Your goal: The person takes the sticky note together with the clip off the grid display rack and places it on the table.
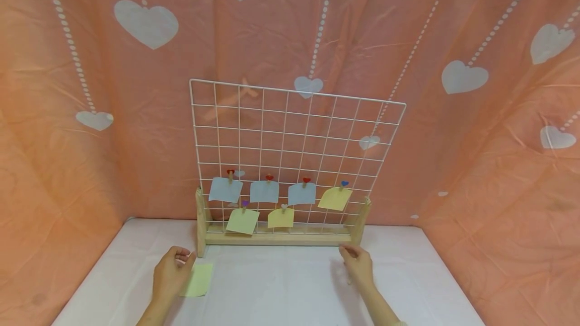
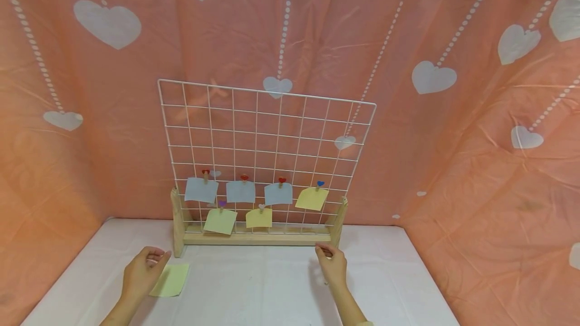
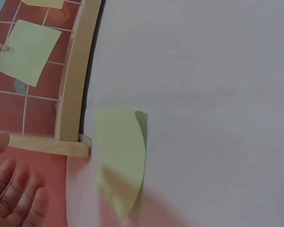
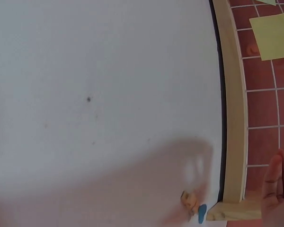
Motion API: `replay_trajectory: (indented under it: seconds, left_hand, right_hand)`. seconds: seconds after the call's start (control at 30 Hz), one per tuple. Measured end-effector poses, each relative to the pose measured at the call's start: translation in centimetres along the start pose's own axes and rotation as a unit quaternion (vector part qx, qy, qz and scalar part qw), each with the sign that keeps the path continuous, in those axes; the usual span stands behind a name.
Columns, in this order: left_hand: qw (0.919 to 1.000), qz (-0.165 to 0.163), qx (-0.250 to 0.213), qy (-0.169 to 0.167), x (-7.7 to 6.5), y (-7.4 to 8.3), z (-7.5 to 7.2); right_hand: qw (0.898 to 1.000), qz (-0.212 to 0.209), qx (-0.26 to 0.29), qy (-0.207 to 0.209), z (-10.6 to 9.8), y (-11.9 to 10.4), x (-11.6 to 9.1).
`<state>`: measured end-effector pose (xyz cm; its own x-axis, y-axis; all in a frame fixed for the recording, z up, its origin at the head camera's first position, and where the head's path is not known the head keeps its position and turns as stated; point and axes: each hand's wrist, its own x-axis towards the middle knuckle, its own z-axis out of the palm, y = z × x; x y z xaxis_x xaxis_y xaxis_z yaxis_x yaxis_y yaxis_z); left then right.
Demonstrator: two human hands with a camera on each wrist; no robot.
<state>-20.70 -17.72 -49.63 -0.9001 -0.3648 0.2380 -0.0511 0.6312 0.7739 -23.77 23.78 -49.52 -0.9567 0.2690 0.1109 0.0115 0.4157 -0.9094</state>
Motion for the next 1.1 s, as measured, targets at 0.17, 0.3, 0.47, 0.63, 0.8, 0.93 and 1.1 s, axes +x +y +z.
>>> replay_trajectory:
  seconds: [0.17,0.3,0.47,0.63,0.8,0.93,1.1]
  left_hand:
    - [0.9999,0.009,-0.01,0.01,0.3,0.4,0.0]
    - [0.9997,0.016,-0.015,0.01,0.5,0.6,0.0]
    - [0.9996,0.02,-0.017,0.005,0.9,0.9,0.0]
    - [0.9995,0.024,-0.021,0.002,1.0,1.5,0.0]
    - [0.9988,0.031,-0.033,0.015,1.1,1.8,0.3]
    - [0.998,0.036,-0.045,0.024,1.3,2.2,0.5]
    - [0.9973,0.036,-0.057,0.027,1.4,2.7,0.5]
  right_hand:
    - [1.0,-0.016,0.016,-0.01,0.9,-1.0,0.0]
    - [0.999,-0.03,0.03,-0.017,1.7,-1.8,0.1]
    - [0.997,-0.056,0.047,-0.028,2.4,-2.8,0.2]
    - [0.995,-0.075,0.058,-0.034,3.0,-4.2,-0.1]
    - [0.995,-0.067,0.058,-0.047,4.0,-5.1,0.0]
    - [0.994,-0.072,0.063,-0.046,4.7,-5.3,0.2]
    - [0.993,-0.086,0.061,-0.047,5.7,-6.0,0.3]
